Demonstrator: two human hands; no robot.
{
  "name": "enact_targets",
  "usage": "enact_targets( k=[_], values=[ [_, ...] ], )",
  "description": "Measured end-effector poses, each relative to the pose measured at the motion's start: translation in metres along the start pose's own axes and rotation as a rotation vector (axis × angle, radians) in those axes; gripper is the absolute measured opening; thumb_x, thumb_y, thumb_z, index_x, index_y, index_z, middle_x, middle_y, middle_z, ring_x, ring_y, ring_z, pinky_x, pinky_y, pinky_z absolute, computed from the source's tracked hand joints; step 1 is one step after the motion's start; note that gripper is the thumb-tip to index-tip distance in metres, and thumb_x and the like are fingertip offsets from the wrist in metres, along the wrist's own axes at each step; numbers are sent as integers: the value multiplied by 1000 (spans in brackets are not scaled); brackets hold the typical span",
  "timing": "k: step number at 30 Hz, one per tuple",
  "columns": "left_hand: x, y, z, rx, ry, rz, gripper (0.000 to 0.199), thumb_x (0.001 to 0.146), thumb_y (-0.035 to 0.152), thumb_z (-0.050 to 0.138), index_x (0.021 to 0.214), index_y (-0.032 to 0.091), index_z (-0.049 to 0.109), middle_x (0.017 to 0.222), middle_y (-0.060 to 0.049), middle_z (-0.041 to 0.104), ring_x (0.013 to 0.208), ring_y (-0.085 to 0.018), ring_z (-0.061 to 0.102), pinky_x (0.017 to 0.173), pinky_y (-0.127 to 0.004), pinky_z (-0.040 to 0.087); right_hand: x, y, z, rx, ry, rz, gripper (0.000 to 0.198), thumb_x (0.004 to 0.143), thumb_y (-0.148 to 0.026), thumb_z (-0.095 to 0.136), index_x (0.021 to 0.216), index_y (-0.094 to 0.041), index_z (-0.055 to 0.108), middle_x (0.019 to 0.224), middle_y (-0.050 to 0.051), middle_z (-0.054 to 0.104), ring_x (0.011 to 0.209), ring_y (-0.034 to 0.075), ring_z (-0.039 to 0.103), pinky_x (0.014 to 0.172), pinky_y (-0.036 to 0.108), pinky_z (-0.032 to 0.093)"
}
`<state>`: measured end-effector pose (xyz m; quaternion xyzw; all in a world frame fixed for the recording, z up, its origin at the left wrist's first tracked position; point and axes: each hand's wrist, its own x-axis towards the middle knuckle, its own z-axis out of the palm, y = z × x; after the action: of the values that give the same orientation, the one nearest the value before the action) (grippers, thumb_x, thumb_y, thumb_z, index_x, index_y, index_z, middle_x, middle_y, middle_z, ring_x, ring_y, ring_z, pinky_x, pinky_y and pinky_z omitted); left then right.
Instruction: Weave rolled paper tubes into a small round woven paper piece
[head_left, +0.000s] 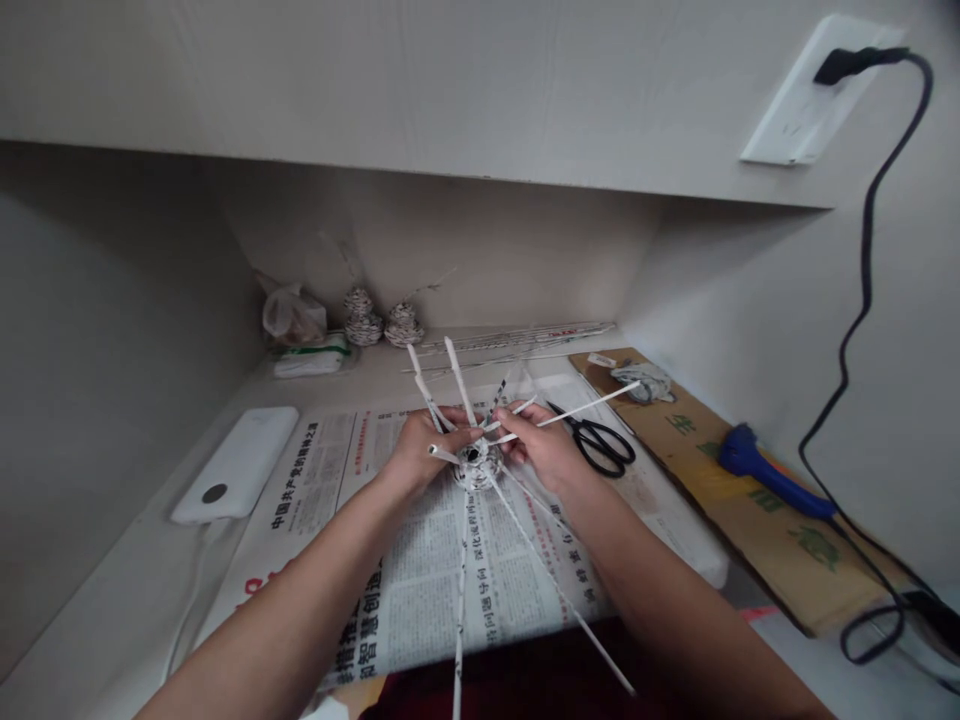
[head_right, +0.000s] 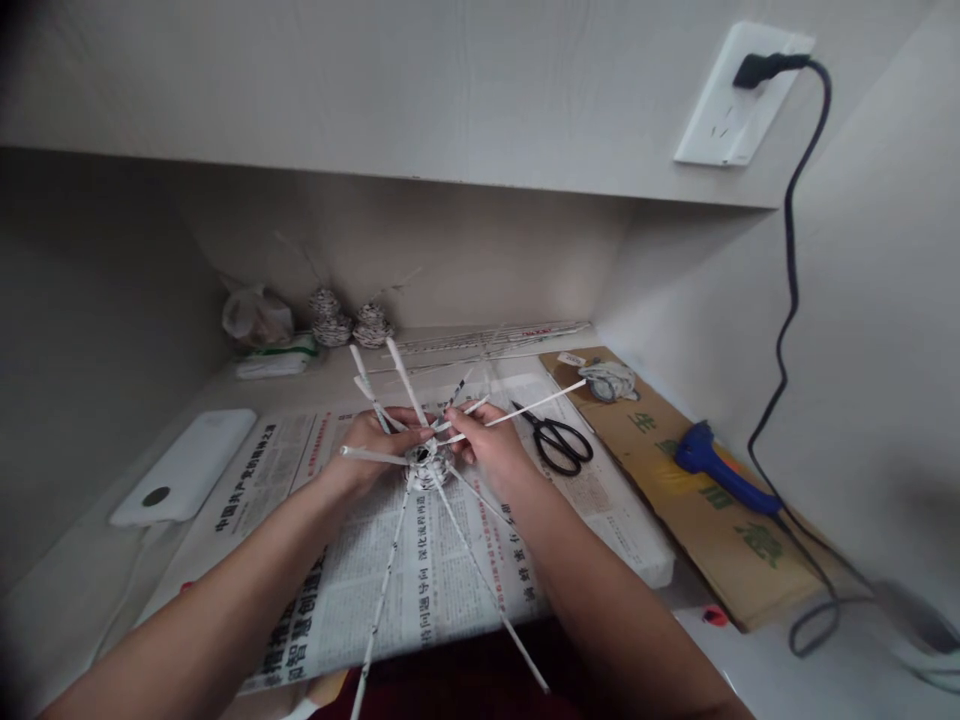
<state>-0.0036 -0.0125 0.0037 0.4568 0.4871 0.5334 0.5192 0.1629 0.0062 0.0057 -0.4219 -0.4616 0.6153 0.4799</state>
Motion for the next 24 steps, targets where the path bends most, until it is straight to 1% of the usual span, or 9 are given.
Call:
enact_targets(
  k=[3,6,9,11,13,15,20,22,24],
  values=[
    [2,-3,-3,45,19,-13,31,53,28,88,76,9,77,69,-9,74,57,-15,63,58,-28,48,0,0,-1,17,6,-15,45,61,-52,85,79,-17,63,60,-2,62,47,9,53,37,19,32],
    [4,-8,-4,57,80,7,28,52,26,88,73,12,76,68,-7,74,56,-15,62,56,-26,46,0,1,-1,-35,41,-3,46,63,-56,82,75,-17,61,60,-1,63,46,10,54,36,19,30],
    [5,-9,-3,69,77,27,25,52,26,87,70,13,75,66,-6,73,55,-15,61,55,-26,46,-1,0,-1,-101,-12,-4,43,65,-54,81,69,-18,59,53,-3,57,43,9,49,38,21,28],
    [4,-8,-2,52,77,25,25,51,26,88,68,14,74,65,-6,72,55,-15,62,55,-27,47,-2,0,0,-119,-30,-35,37,66,-49,80,70,-18,60,51,-4,56,44,10,47,42,22,31],
    [3,-6,0,26,86,16,25,50,25,88,66,14,73,64,-6,72,56,-16,63,57,-27,48,-3,0,0,-176,6,-89,32,69,-45,77,68,-19,58,52,-4,56,46,11,49,47,23,36],
    [2,-5,1,10,98,5,24,50,26,87,64,14,71,63,-5,71,58,-16,63,59,-27,48,-5,1,1,-292,56,-163,27,73,-41,73,66,-19,58,52,-3,56,49,12,51,51,24,39],
    [3,-9,-1,40,129,14,25,56,32,85,68,13,73,66,-6,72,59,-16,62,58,-27,45,-15,1,6,-580,150,-461,22,84,-40,64,73,-20,62,60,-2,59,55,13,53,55,25,40],
    [4,-10,-2,67,160,26,26,57,33,84,70,13,74,68,-7,72,59,-16,62,58,-27,44,-18,0,6,-606,187,-539,22,86,-41,62,79,-20,65,65,0,62,59,14,56,57,25,42],
    [4,-9,-2,73,181,29,27,56,33,84,70,13,74,69,-7,73,60,-17,62,59,-27,45,-17,-1,5,-553,235,-535,23,86,-43,63,83,-20,66,67,0,63,59,14,57,58,25,44]
  ],
)
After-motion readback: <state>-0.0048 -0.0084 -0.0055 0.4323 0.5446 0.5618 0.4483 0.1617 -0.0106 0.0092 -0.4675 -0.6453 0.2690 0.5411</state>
